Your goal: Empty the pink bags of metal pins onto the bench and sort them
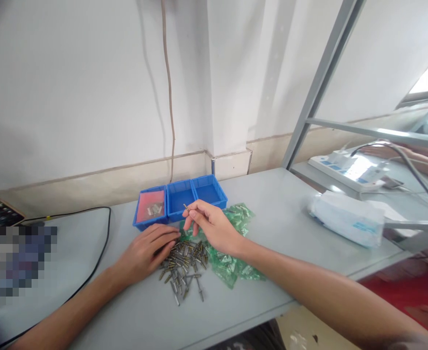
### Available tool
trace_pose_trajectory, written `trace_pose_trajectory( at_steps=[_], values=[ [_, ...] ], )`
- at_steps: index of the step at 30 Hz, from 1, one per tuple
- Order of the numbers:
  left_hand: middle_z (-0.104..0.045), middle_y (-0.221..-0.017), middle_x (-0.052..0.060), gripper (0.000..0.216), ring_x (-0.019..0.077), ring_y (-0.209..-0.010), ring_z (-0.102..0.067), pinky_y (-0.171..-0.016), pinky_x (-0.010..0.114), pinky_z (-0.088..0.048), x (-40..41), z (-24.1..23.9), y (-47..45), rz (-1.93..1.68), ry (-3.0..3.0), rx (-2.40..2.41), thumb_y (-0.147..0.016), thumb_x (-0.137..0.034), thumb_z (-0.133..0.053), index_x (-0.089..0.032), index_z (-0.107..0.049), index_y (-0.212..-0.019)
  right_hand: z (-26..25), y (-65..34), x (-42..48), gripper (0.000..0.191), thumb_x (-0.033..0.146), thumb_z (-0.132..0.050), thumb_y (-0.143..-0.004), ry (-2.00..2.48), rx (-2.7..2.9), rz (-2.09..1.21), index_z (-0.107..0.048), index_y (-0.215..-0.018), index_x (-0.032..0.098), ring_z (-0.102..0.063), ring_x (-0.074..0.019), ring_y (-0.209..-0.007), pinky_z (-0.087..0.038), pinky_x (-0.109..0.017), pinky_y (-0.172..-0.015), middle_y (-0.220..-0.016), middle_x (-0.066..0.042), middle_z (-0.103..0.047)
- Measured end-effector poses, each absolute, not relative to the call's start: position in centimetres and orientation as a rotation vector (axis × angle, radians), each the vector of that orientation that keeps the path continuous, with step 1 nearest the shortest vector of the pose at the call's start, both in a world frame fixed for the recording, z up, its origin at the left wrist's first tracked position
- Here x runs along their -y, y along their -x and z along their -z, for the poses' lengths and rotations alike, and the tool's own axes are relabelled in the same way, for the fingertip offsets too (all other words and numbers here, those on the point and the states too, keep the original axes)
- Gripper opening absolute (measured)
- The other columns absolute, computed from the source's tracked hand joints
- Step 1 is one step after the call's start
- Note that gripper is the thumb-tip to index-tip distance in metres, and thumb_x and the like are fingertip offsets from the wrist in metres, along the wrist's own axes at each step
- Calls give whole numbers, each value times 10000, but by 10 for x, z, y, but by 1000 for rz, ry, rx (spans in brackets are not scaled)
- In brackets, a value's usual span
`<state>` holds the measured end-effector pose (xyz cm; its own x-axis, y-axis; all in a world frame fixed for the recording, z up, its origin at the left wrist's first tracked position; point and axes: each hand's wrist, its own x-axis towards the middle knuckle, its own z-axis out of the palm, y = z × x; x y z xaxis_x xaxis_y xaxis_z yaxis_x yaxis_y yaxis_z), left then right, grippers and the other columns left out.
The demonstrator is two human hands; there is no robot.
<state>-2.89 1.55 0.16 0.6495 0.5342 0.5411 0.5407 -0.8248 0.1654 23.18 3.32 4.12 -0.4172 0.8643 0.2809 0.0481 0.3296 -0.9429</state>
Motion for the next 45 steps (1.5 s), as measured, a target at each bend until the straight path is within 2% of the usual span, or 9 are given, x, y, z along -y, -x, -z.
trace_pose_trajectory(
  at_steps=[4, 7, 10, 16, 24, 30, 34, 39, 45],
  values=[
    [-761, -1282, 109, 294, 247, -1161, -713, -1020, 434, -594, -18, 1, 29, 851, 2876, 1002, -1088, -249, -559, -220, -699, -1345, -40, -230, -33, 298, 509, -558, -1093, 724, 1663, -1363, -625, -1038, 225, -619, -142, -634, -526, -317, -686, -907, -22, -766],
    [-763, -1283, 100, 284, 243, -1144, -723, -1004, 432, -598, -18, 0, 29, 836, 2874, 1029, -1091, -266, -559, -225, -709, -1329, -41, -229, -30, 247, 485, -598, -1075, 719, 1628, -1363, -593, -1041, 241, -625, -146, -639, -538, -331, -693, -985, -35, -789],
    [-767, -1277, 97, 274, 243, -1141, -726, -1005, 429, -596, -16, -2, 29, 825, 2876, 1032, -1093, -272, -559, -221, -715, -1312, -42, -229, -26, 185, 433, -626, -1062, 845, 1685, -1167, -591, -1033, 254, -655, -157, -684, -543, -337, -706, -1065, -35, -782],
    [-748, -1319, 96, 278, 248, -1174, -706, -1036, 445, -573, -17, 1, 30, 792, 2886, 1053, -1100, -280, -556, -225, -701, -1331, -42, -234, -24, 89, 306, -602, -1074, 988, 2001, -569, -623, -1006, 252, -654, -192, -840, -505, -311, -720, -1018, -32, -690],
    [-748, -1306, 98, 272, 249, -1155, -696, -1028, 449, -558, -17, 0, 29, 795, 2890, 1059, -1102, -286, -557, -212, -698, -1324, -41, -237, -28, 109, 241, -592, -1082, 975, 2134, -396, -570, -976, 233, -564, -158, -750, -473, -294, -722, -991, -22, -595],
    [-739, -1324, 92, 278, 248, -1179, -682, -1038, 450, -547, -17, 0, 29, 766, 2913, 1091, -1105, -292, -554, -215, -689, -1335, -40, -236, -28, 120, 237, -644, -1063, 963, 2101, -520, -581, -961, 230, -559, -153, -786, -436, -283, -721, -935, 5, -610],
    [-741, -1316, 92, 276, 244, -1167, -686, -1025, 443, -548, -17, 1, 30, 779, 2915, 1091, -1104, -292, -553, -218, -693, -1330, -40, -233, -31, 66, 268, -653, -1054, 927, 1962, -827, -633, -999, 236, -592, -157, -830, -453, -279, -717, -967, 3, -673],
    [-744, -1311, 88, 274, 243, -1174, -680, -1032, 445, -538, -17, 1, 31, 773, 2921, 1093, -1104, -287, -554, -219, -692, -1331, -40, -233, -37, 203, 419, -655, -1046, 839, 1728, -1239, -690, -1039, 219, -553, -130, -713, -486, -284, -661, -1048, -31, -714],
    [-742, -1315, 95, 278, 251, -1180, -681, -1034, 456, -543, -17, 1, 30, 775, 2929, 1094, -1107, -285, -543, -224, -692, -1334, -44, -234, -38, 286, 486, -673, -1030, 807, 1619, -1371, -716, -1002, 204, -547, -107, -674, -463, -282, -648, -1032, -38, -715]
  ],
)
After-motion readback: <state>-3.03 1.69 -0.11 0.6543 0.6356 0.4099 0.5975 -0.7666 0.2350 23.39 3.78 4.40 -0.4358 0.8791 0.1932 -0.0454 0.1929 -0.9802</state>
